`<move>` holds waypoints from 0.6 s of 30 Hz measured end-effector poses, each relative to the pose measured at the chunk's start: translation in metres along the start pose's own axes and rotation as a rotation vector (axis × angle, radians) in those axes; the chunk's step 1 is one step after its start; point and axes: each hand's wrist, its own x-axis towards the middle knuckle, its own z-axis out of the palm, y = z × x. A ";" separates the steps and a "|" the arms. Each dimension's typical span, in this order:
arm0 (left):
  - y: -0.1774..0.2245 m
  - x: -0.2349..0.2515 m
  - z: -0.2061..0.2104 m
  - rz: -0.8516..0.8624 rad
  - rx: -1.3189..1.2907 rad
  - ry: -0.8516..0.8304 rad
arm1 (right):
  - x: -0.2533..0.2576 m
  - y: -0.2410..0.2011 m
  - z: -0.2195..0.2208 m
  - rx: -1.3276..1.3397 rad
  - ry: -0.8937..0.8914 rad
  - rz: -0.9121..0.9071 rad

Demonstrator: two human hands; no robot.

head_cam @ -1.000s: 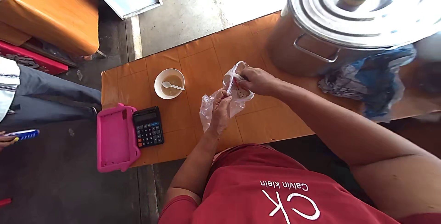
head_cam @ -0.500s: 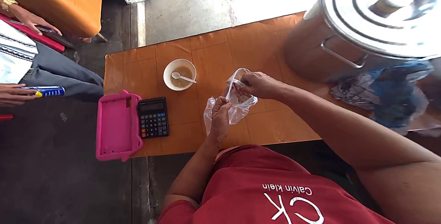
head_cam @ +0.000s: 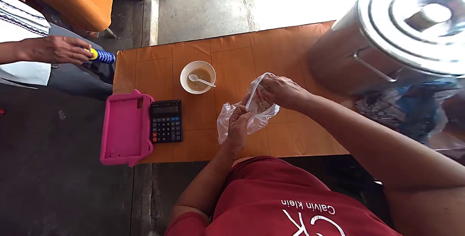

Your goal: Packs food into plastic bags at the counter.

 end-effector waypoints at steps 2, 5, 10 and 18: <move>0.001 -0.001 0.001 -0.001 -0.002 -0.010 | -0.001 -0.003 0.001 -0.055 0.009 0.000; 0.001 -0.002 0.001 0.002 -0.035 0.005 | -0.007 -0.007 0.006 -0.123 0.084 -0.025; 0.006 -0.006 0.001 0.012 -0.064 0.002 | -0.011 -0.013 0.007 -0.225 0.162 -0.073; 0.009 -0.011 -0.001 0.010 -0.118 0.000 | -0.017 -0.029 0.001 -0.322 0.161 -0.083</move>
